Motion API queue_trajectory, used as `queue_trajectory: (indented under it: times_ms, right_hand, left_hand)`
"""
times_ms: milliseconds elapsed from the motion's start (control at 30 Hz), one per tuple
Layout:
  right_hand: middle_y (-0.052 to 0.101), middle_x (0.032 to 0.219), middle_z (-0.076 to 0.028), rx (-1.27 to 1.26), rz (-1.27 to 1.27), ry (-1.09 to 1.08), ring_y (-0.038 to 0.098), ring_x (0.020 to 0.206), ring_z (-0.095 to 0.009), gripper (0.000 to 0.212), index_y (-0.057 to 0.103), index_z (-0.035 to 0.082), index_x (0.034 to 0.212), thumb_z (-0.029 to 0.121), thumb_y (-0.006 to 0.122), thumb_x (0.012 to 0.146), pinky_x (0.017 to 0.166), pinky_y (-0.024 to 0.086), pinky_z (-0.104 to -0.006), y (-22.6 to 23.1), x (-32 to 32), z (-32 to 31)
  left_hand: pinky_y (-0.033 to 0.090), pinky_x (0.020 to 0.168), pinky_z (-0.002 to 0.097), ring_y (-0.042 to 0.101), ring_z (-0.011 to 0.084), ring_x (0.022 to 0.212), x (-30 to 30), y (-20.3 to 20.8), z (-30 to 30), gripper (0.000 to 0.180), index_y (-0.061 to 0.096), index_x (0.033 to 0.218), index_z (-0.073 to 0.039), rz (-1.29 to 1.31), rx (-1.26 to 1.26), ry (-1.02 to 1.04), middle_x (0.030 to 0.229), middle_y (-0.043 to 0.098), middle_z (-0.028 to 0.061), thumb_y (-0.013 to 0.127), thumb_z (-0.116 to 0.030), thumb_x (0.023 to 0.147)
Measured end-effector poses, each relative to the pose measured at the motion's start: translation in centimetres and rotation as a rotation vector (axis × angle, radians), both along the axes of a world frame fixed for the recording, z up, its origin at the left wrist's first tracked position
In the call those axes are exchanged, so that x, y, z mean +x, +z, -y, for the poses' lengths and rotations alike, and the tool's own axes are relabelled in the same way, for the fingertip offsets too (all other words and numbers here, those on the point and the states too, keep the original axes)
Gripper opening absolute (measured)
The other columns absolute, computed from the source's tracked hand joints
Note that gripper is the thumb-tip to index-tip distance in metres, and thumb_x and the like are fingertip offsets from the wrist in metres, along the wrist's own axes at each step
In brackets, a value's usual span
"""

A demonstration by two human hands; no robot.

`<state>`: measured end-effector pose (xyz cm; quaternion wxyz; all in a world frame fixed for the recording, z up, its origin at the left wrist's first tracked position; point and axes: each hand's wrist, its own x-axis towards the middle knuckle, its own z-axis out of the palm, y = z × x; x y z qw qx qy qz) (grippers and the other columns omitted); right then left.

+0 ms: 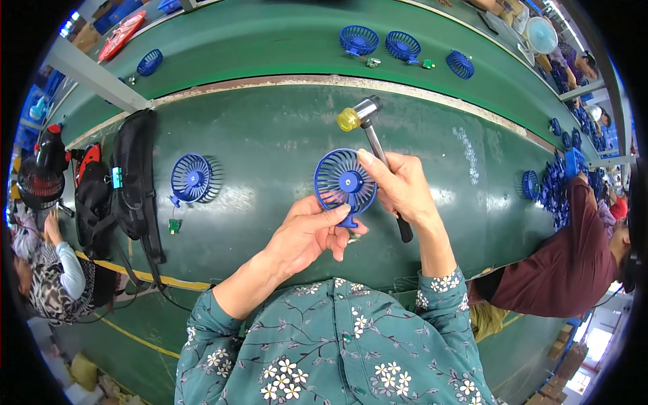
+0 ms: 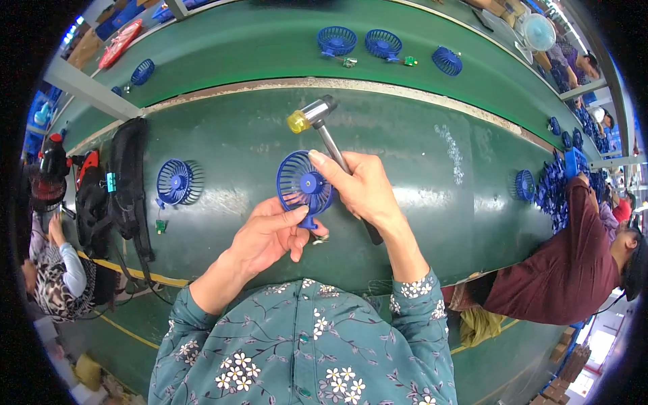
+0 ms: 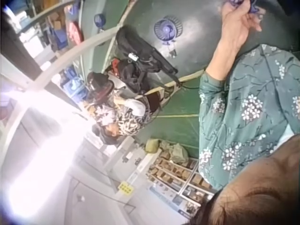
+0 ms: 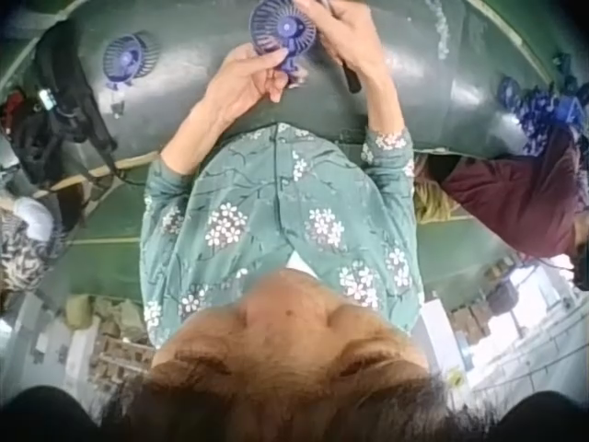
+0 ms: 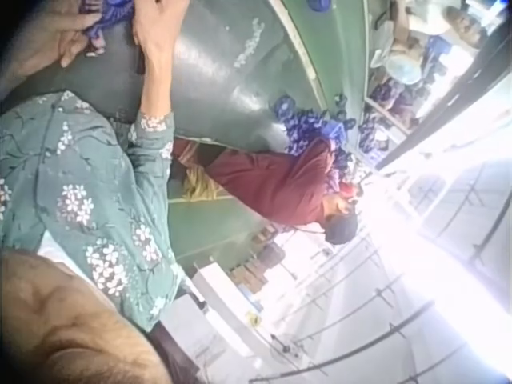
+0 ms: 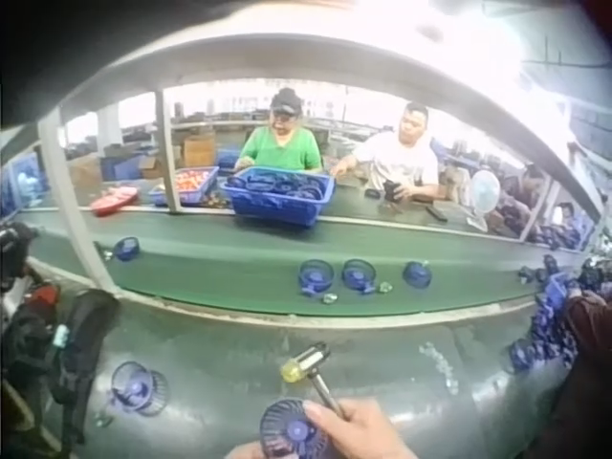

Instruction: The person assembles fan casings by fitting parts together, tapping them with a small mallet, and placing the assembled casings onto a conveyor belt.

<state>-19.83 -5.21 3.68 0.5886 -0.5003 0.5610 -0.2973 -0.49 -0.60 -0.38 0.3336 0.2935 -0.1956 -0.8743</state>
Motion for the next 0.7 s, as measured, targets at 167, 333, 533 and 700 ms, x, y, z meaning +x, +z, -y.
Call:
queue_trajectory:
  times_ms: [167, 333, 533, 700]
  right_hand:
    - [0.058, 0.065, -0.001, -0.201, -0.1, -0.115, 0.051, 0.065, -0.006, 0.037, 0.068, -0.004, 0.096, 0.033, 0.065, 0.094, 0.056, 0.043, -0.0285, -1.7, 0.6, -3.8]
    - [0.062, 0.074, 0.002, -0.041, 0.086, -0.051, 0.048, 0.06, -0.003, 0.029, 0.067, -0.005, 0.104, 0.02, 0.07, 0.091, 0.051, 0.037, -0.0203, -2.8, 0.8, -6.8]
    - [0.063, 0.069, -0.005, -0.163, -0.297, 0.131, 0.051, 0.058, -0.007, 0.026, 0.067, 0.0, 0.105, 0.014, 0.074, 0.084, 0.05, 0.039, -0.029, -0.4, -0.4, -6.2]
    - [0.063, 0.067, -0.012, -0.317, -0.444, 0.141, 0.058, 0.057, -0.012, 0.026, 0.065, 0.001, 0.105, 0.013, 0.072, 0.082, 0.052, 0.043, -0.0346, 0.1, -0.5, -6.2]
  left_hand:
    - [0.056, 0.049, 0.0282, 0.062, 0.0135, 0.061, -0.1, 0.0, -0.1, 0.023, 0.057, 0.111, 0.002, -0.043, 0.037, 0.15, 0.095, 0.068, 0.0208, 0.057, -0.017, 0.097]
    - [0.054, 0.046, 0.0281, 0.062, 0.0125, 0.06, -0.7, 0.1, 0.4, 0.023, 0.056, 0.11, 0.003, -0.015, -0.001, 0.2, 0.094, 0.068, 0.0182, 0.057, -0.017, 0.097]
    - [0.052, 0.042, 0.0289, 0.06, 0.0151, 0.06, -0.5, -0.6, 0.2, 0.024, 0.051, 0.114, -0.002, 0.129, -0.096, 0.253, 0.094, 0.066, 0.0169, 0.059, -0.016, 0.096]
    - [0.051, 0.041, 0.0284, 0.06, 0.0149, 0.054, -0.6, 0.0, 0.5, 0.024, 0.047, 0.118, -0.002, 0.224, -0.185, 0.208, 0.092, 0.067, 0.0177, 0.055, -0.014, 0.098]
